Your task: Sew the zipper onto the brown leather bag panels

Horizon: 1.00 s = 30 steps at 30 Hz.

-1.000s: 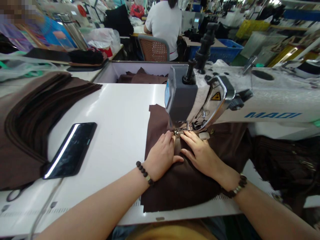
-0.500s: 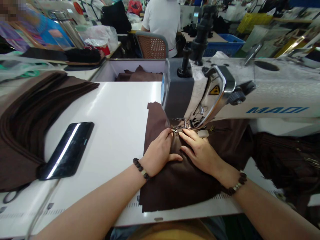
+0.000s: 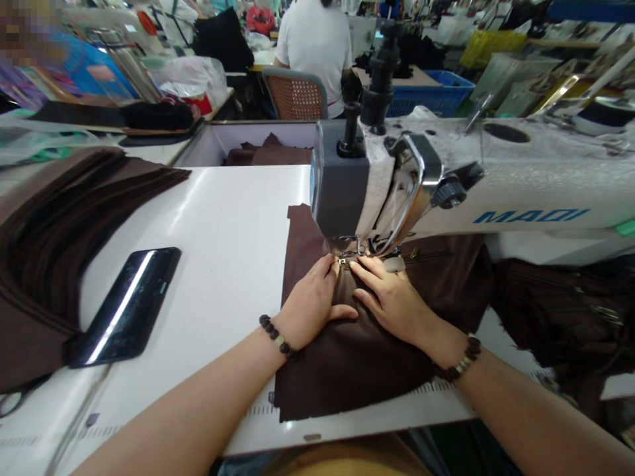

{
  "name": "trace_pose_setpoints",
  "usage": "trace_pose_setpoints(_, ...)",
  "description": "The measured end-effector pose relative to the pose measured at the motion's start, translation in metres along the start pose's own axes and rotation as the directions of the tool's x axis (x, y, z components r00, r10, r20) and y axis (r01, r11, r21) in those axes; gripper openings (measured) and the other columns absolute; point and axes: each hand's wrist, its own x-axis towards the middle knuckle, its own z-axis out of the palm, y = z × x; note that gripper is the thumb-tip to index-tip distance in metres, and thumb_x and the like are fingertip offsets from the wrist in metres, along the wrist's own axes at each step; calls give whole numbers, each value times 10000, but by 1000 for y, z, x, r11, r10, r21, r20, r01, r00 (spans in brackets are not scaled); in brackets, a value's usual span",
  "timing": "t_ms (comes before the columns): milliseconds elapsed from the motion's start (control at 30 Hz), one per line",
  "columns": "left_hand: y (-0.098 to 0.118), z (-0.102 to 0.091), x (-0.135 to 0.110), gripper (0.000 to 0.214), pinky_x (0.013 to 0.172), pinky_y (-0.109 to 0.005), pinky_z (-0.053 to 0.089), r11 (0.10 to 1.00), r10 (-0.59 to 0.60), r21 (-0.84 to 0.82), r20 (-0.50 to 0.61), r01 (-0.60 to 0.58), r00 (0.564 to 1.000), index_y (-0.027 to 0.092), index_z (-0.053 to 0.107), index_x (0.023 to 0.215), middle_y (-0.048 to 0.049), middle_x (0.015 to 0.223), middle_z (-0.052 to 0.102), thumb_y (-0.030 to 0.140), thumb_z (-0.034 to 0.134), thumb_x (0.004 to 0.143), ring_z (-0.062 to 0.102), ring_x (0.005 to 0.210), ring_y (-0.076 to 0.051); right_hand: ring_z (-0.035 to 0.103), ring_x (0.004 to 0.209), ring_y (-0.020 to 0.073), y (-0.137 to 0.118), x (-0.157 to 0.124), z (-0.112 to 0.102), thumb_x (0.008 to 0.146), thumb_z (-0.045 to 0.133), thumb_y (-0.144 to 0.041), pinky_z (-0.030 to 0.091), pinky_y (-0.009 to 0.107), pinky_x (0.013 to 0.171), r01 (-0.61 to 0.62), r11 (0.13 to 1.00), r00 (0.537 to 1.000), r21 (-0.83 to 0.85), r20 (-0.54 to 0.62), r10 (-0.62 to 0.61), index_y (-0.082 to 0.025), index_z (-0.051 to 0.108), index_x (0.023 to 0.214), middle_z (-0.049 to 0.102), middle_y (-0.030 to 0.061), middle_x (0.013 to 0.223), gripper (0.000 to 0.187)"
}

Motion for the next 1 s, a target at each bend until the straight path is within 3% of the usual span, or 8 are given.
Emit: trace_pose_setpoints(1000,-6,-2,7,602,903,-403,472,998,3,64,-2,-3,1000,89,500,1049,-143,1077,505,471,719,638,465,1120,-302,431,1180,232,1,9,0,902,394,-286,322,483,999,-18,1000,1000,1,-4,18,-169,424,1276,477,95,1282,394)
